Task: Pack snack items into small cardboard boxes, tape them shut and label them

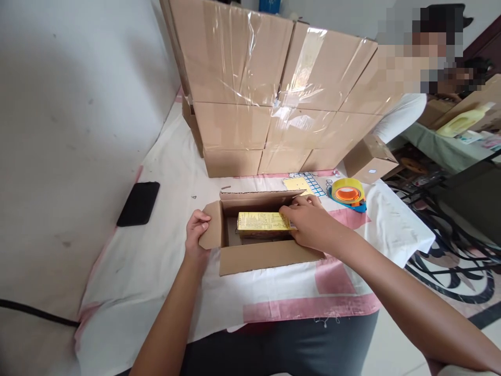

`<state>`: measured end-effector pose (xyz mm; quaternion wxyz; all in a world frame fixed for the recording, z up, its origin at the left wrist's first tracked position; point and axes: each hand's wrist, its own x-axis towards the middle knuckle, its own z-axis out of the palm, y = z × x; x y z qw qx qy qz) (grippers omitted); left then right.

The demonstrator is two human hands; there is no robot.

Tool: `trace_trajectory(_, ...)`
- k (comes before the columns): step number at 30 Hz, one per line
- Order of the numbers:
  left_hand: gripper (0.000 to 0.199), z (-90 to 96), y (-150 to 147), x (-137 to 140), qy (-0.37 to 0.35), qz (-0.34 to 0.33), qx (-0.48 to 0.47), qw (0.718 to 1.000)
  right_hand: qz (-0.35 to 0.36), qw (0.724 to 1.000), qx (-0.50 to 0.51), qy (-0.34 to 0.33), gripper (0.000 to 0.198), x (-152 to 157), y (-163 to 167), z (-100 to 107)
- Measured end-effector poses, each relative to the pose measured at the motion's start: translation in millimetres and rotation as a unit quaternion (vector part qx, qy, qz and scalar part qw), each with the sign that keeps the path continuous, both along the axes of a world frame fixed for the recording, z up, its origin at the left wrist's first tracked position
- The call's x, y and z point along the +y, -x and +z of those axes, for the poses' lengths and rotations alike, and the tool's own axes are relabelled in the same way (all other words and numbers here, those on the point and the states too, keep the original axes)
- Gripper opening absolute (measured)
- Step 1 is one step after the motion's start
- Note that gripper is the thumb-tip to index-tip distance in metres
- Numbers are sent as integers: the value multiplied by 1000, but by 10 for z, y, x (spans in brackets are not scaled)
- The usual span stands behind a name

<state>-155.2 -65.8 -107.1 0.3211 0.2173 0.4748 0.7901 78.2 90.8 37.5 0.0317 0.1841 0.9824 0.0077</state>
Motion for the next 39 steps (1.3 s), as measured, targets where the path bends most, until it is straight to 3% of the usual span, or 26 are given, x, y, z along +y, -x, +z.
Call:
trace_trajectory(17,23,-51,11,12,-73,-22,-59,995,0,998,-56,-13,26,68,86,18)
trace_trajectory(20,24,-41,23,21,-75,-20,-57,995,-12,999,-34,24,31,93,66,6)
trace_trajectory(23,24,-16,33,17,-78,-19,-54,995,-25,993,35,111,42,132,-37,29)
trace_trajectory(25,27,1,37,3,-79,-23,-56,995,-61,980,126,141,40,166,-167,34)
trace_trajectory(29,55,9,26,-25,-79,-13,-77,994,-223,923,301,94,31,232,-469,-115)
trace_trajectory(32,57,-2,-7,-17,-80,10,-76,994,-290,873,338,199,43,240,-601,-309)
trace_trajectory(34,55,-11,-36,-15,-100,35,-40,994,-290,830,391,272,50,202,-630,-390)
trace_trajectory(36,46,-21,-55,-39,-123,65,48,989,-258,809,440,291,49,130,-633,-405)
trace_trajectory(39,33,-46,-47,-134,-111,44,272,955,-162,855,412,271,38,-2,-629,-356)
